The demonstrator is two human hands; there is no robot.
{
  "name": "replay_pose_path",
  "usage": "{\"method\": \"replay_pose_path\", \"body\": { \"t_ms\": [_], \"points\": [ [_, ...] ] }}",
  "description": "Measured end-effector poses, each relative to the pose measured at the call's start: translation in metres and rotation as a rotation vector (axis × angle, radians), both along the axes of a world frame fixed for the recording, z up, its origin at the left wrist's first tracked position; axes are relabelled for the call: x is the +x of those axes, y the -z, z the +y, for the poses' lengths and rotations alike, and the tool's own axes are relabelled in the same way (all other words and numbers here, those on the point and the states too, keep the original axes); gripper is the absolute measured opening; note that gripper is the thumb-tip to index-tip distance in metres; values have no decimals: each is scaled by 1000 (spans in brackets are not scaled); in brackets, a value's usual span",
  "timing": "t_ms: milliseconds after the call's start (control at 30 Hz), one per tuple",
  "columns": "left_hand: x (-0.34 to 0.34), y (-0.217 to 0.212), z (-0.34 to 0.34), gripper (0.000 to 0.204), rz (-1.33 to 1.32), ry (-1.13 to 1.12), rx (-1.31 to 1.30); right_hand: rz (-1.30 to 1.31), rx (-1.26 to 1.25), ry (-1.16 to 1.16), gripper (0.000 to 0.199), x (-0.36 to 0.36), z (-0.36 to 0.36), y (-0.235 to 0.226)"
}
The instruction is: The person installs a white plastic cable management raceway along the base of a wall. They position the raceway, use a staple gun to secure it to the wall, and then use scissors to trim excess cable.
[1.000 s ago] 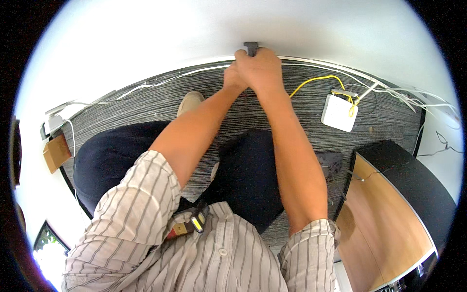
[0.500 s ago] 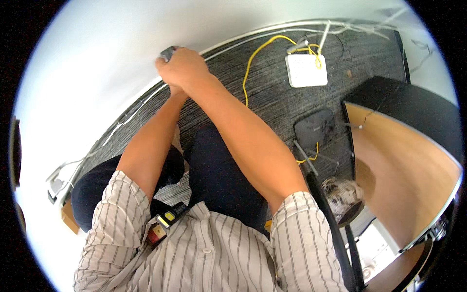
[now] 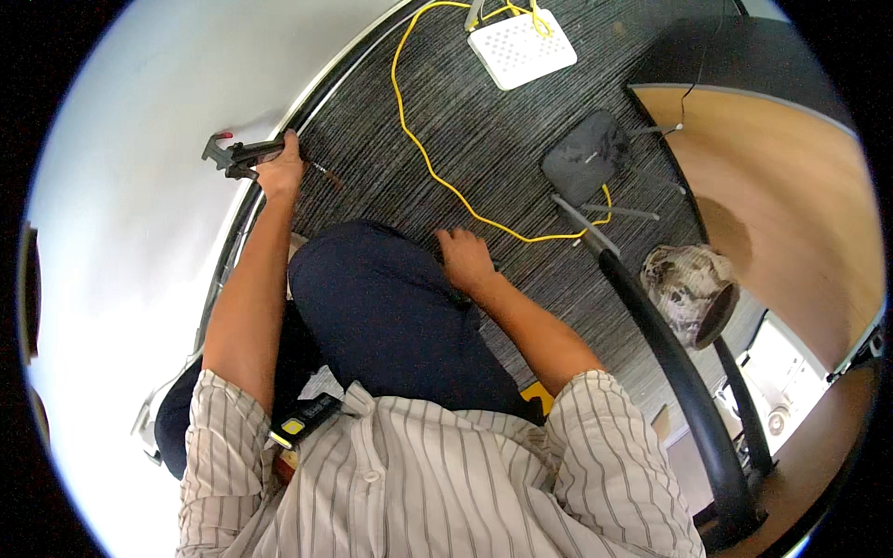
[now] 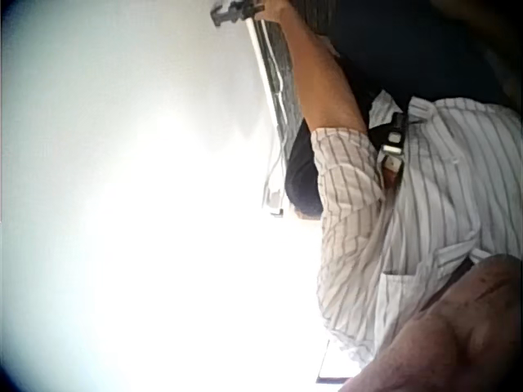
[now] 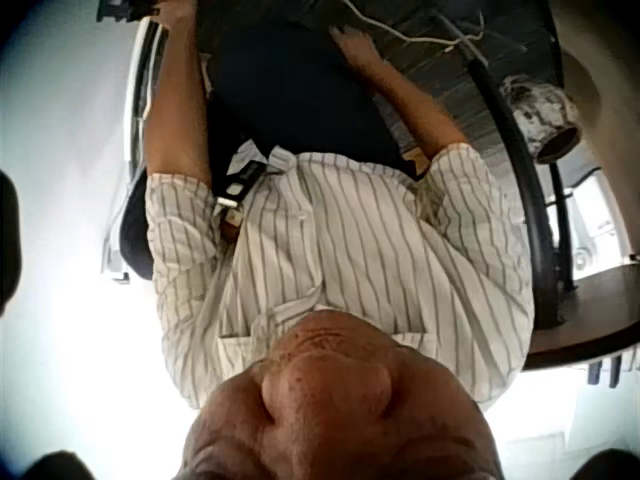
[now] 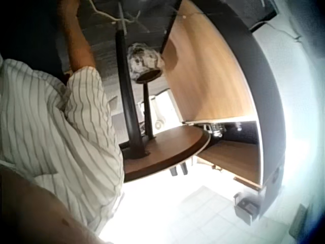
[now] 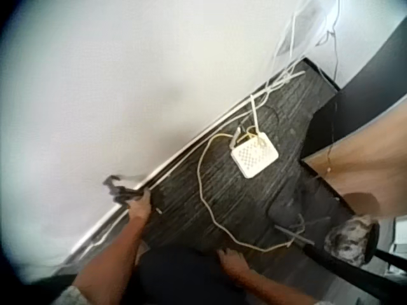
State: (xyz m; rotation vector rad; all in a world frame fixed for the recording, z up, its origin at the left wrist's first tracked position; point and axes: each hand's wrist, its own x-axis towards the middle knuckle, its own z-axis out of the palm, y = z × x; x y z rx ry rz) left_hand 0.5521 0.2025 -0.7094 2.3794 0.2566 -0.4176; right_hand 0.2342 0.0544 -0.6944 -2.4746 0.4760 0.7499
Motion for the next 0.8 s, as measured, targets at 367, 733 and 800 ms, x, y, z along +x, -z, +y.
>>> {"method": "replay_pose_path", "body": {
  "t_ms": [367, 733, 800],
  "points": [
    [12, 38, 12, 45, -98, 44, -37, 9, -41, -81, 26, -29, 39, 36],
    [7, 27, 6, 70, 82, 80, 0, 159, 27, 269, 25, -93, 49, 35],
    [5, 12, 2, 66, 94, 102, 61, 286, 103, 267, 26, -91, 48, 33]
  ]
}}
